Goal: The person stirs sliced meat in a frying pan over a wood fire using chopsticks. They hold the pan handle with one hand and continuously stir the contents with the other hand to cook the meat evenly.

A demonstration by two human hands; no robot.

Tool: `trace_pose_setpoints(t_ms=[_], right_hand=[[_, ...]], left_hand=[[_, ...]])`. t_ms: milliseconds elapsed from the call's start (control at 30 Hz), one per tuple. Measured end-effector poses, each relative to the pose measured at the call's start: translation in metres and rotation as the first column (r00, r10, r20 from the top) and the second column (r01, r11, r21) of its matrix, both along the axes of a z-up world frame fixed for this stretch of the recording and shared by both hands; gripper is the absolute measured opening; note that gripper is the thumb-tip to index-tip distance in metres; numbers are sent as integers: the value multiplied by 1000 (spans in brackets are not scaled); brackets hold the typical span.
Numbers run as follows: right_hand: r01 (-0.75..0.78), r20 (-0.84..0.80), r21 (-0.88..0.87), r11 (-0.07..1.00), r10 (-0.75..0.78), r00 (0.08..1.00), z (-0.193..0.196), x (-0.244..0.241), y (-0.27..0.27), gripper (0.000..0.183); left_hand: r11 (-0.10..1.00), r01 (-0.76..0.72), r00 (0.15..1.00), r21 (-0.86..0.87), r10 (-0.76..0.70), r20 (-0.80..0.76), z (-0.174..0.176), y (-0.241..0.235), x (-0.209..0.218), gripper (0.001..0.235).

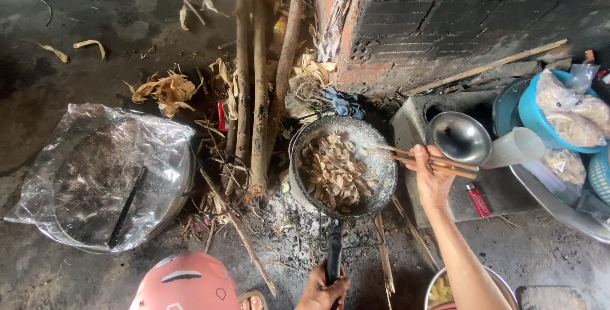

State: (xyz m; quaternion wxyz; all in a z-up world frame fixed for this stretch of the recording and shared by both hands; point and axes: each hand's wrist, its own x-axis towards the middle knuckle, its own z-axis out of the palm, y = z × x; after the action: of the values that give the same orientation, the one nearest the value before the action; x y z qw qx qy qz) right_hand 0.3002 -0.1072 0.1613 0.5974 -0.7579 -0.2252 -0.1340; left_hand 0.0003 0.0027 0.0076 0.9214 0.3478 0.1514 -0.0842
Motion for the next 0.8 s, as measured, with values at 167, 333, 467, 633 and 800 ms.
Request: trace_pose_setpoints(t_ms=[167, 333, 467, 633, 800], right_hand=[[-48, -110, 104, 993, 59, 992, 19, -16, -7, 18], [86, -99, 5, 996, -85, 991, 64, -34, -13, 23], [58, -13, 171, 984, -56, 998, 79, -36, -26, 25], [159, -86, 280, 947, -141, 986, 80, -38, -40, 24], [156, -66, 332, 930, -142, 988, 87, -39, -40, 33]], left_hand=[[977, 57, 998, 206, -54, -20, 47, 10, -3, 11], [903, 183, 790, 389, 101, -605, 31, -13, 8, 8], [920, 89, 995, 381, -100, 9, 146, 20, 29, 31], [804, 436, 888, 404, -310, -339, -130, 2, 31, 22], [976, 67, 873, 207, 43, -486, 162, 26, -15, 20]])
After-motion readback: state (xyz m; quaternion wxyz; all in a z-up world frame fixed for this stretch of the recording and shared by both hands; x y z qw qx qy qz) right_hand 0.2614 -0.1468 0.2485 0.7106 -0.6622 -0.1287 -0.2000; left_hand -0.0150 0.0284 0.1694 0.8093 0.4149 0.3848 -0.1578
